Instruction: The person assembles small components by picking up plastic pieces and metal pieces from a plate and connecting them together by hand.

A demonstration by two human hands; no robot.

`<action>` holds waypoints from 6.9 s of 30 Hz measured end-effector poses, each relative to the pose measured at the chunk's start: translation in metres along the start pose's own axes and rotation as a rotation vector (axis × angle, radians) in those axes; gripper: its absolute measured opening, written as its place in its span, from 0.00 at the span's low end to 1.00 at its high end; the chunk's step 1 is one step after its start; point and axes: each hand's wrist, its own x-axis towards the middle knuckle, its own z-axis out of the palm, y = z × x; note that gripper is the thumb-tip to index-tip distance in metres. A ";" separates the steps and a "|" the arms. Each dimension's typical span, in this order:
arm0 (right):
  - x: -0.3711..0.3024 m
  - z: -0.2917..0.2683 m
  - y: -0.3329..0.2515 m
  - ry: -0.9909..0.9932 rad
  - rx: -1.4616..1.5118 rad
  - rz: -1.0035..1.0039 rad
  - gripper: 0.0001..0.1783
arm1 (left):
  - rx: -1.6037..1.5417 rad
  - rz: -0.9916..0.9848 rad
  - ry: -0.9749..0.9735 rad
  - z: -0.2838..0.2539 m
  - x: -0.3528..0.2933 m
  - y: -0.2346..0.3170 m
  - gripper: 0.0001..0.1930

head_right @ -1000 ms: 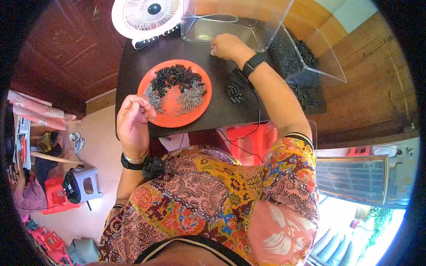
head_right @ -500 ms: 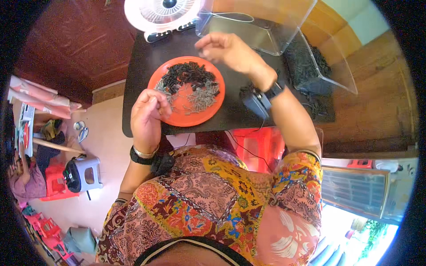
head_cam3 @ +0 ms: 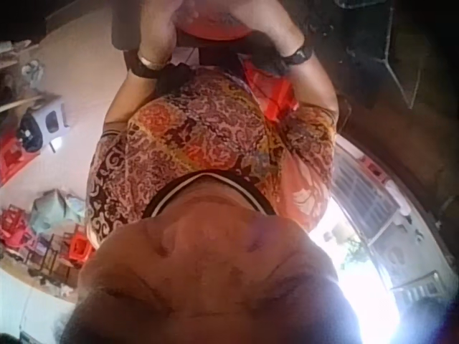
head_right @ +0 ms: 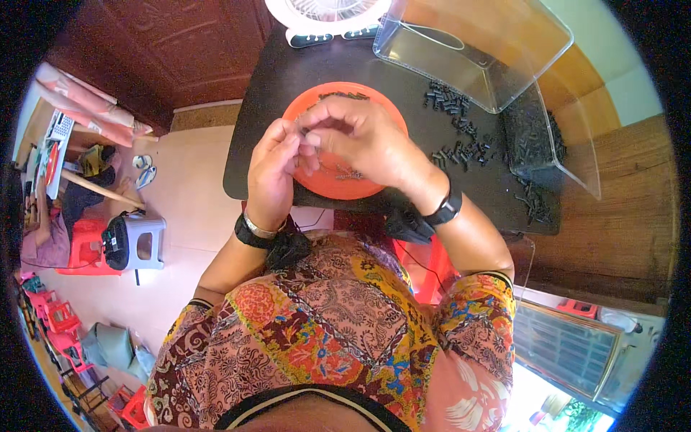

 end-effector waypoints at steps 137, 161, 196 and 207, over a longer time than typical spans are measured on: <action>0.003 -0.048 0.016 0.269 -1.026 -0.313 0.07 | -0.258 0.013 -0.116 -0.028 0.004 0.002 0.10; 0.033 -0.029 0.058 0.027 -1.172 -0.058 0.08 | -0.205 -0.115 -0.138 -0.026 -0.001 0.000 0.10; 0.013 -0.022 0.005 -0.160 -0.049 0.077 0.08 | -0.071 -0.181 -0.212 -0.008 -0.003 -0.002 0.14; 0.016 -0.022 -0.016 -0.209 -0.498 0.032 0.10 | 0.191 -0.101 -0.209 -0.010 -0.007 -0.004 0.15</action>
